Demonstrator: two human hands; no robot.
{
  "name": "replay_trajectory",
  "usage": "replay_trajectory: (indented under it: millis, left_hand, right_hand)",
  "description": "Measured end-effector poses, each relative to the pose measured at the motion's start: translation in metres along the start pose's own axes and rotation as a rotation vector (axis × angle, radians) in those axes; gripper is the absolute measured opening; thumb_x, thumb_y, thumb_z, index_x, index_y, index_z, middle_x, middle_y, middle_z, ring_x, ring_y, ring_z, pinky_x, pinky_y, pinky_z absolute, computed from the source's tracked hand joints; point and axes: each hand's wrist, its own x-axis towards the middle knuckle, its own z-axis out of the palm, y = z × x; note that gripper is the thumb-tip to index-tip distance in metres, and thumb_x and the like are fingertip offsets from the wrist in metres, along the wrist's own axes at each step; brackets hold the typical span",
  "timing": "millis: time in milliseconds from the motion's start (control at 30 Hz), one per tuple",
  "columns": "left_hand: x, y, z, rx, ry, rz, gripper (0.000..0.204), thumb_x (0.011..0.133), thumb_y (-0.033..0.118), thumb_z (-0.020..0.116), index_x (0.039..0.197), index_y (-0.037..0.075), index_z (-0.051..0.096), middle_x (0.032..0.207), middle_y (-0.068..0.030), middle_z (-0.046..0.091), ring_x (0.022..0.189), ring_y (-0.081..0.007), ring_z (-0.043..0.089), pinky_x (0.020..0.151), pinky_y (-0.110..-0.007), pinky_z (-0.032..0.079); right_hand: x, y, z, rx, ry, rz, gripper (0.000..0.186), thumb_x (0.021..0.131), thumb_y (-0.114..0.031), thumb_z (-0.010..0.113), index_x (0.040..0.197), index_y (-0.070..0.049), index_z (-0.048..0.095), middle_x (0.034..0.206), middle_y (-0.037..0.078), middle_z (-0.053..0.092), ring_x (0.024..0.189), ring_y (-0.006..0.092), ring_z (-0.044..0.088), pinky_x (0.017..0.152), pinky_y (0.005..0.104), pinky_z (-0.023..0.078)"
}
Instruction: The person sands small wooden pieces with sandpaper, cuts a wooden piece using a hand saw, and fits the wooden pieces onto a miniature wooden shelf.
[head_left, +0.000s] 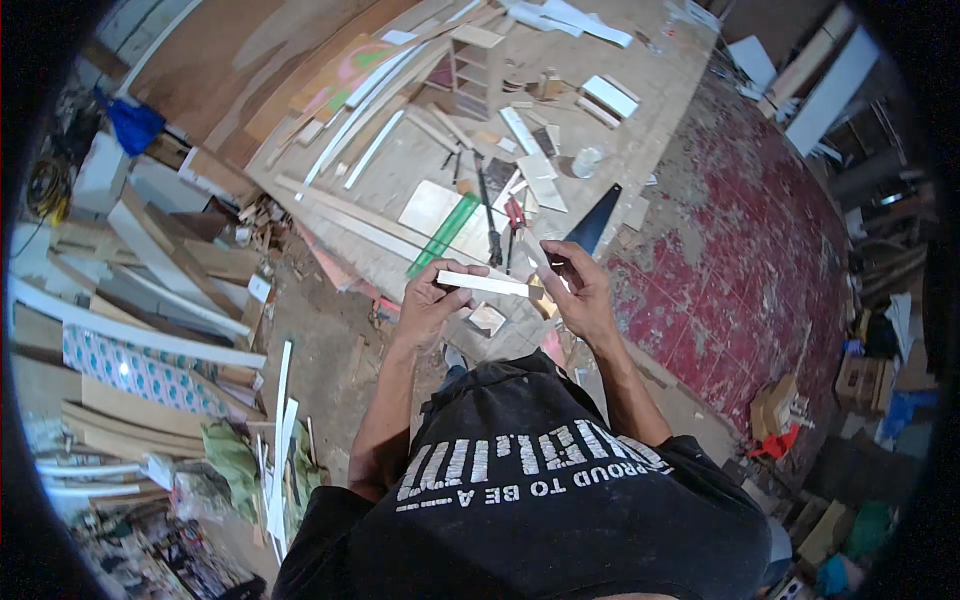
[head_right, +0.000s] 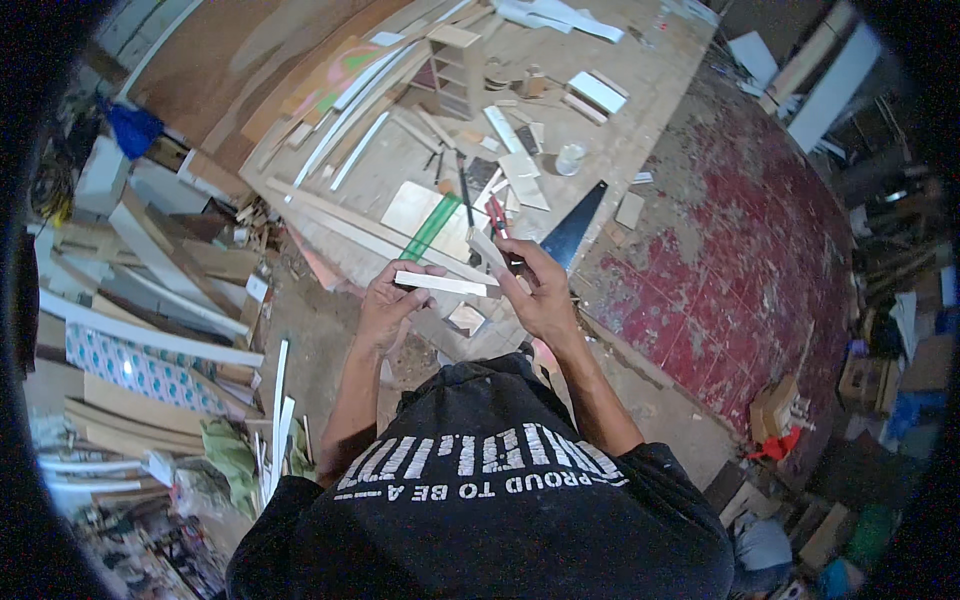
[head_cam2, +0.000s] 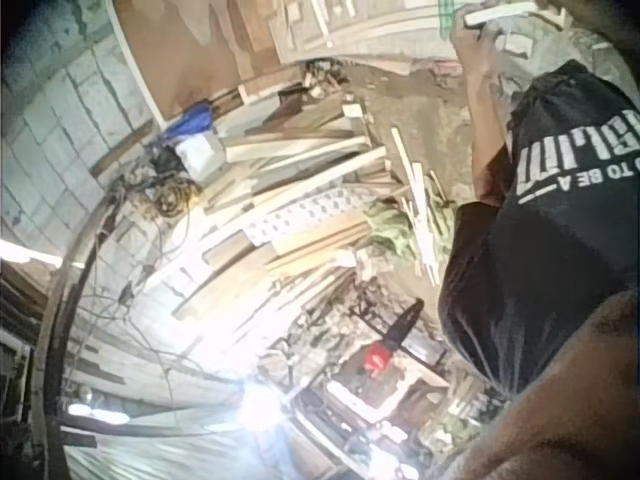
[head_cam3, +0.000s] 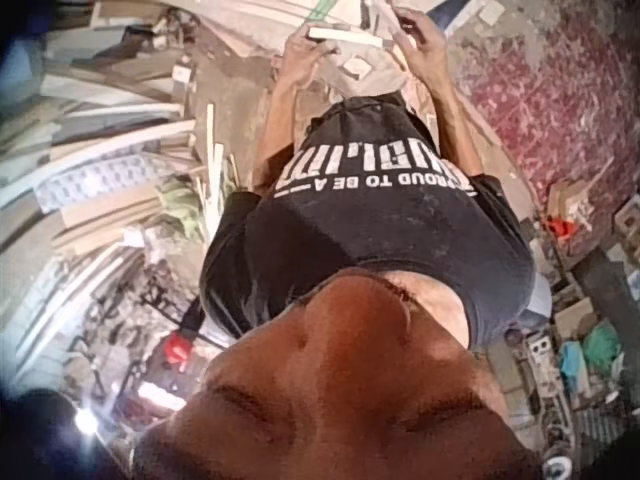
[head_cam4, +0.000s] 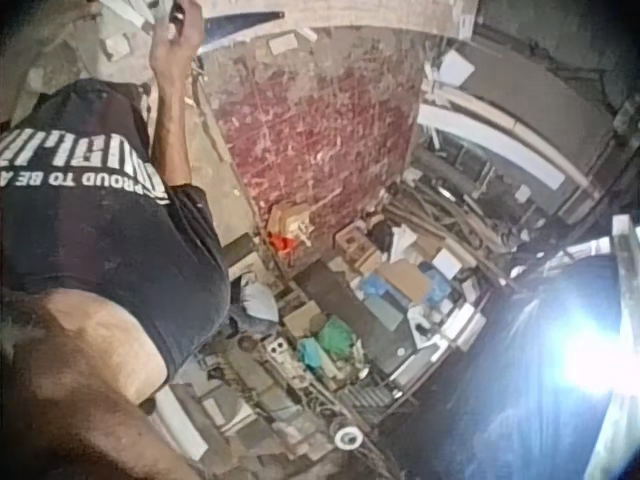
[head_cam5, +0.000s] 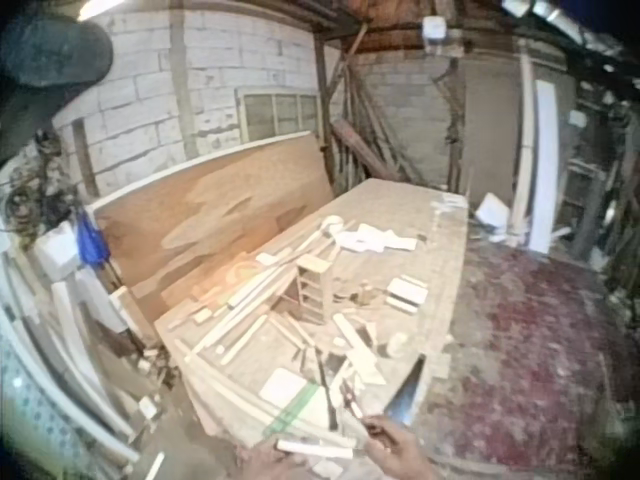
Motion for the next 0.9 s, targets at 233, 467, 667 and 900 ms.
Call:
replay_trajectory:
  millis: [233, 467, 667, 900]
  left_hand:
    - [0.015, 0.000, 0.024, -0.155, -0.126, -0.088, 0.032, 0.089, -0.005, 0.062, 0.119, 0.003, 0.051, 0.119, -0.0194, 0.064, 0.104, -0.0228, 0.066, 0.084, -0.035, 0.059]
    - [0.023, 0.005, 0.024, -0.180, -0.182, -0.087, 0.031, 0.092, -0.003, 0.060, 0.120, 0.003, 0.050, 0.119, -0.0197, 0.064, 0.107, -0.0264, 0.066, 0.084, -0.041, 0.061]
    - [0.020, 0.008, 0.008, -0.177, -0.151, -0.052, 0.044, 0.093, -0.005, 0.058, 0.130, 0.008, 0.040, 0.120, -0.0201, 0.063, 0.106, -0.0258, 0.066, 0.081, -0.039, 0.062]
    - [0.018, 0.011, 0.017, -0.061, -0.043, 0.057, 0.052, 0.090, -0.004, 0.063, 0.139, 0.005, 0.046, 0.110, -0.0112, 0.066, 0.095, -0.0161, 0.066, 0.077, -0.033, 0.062]
  right_hand:
    - [-0.025, -0.026, -0.016, -0.041, 0.230, -0.060, 0.031, 0.087, -0.001, 0.070, 0.116, 0.003, 0.062, 0.107, 0.009, 0.064, 0.092, 0.0126, 0.060, 0.081, 0.0261, 0.049]
    - [-0.030, -0.032, -0.023, 0.078, 0.334, 0.001, 0.028, 0.087, 0.000, 0.070, 0.114, 0.002, 0.063, 0.105, 0.005, 0.062, 0.092, 0.0109, 0.058, 0.082, 0.0250, 0.047]
    - [-0.025, -0.037, -0.009, 0.030, 0.331, -0.026, 0.026, 0.086, -0.002, 0.072, 0.110, 0.000, 0.065, 0.102, 0.006, 0.064, 0.089, 0.0117, 0.060, 0.079, 0.0262, 0.048]
    - [-0.015, -0.032, 0.048, -0.445, 0.029, -0.356, 0.023, 0.082, -0.004, 0.072, 0.105, -0.002, 0.066, 0.097, 0.012, 0.068, 0.086, 0.0205, 0.067, 0.072, 0.0291, 0.050]
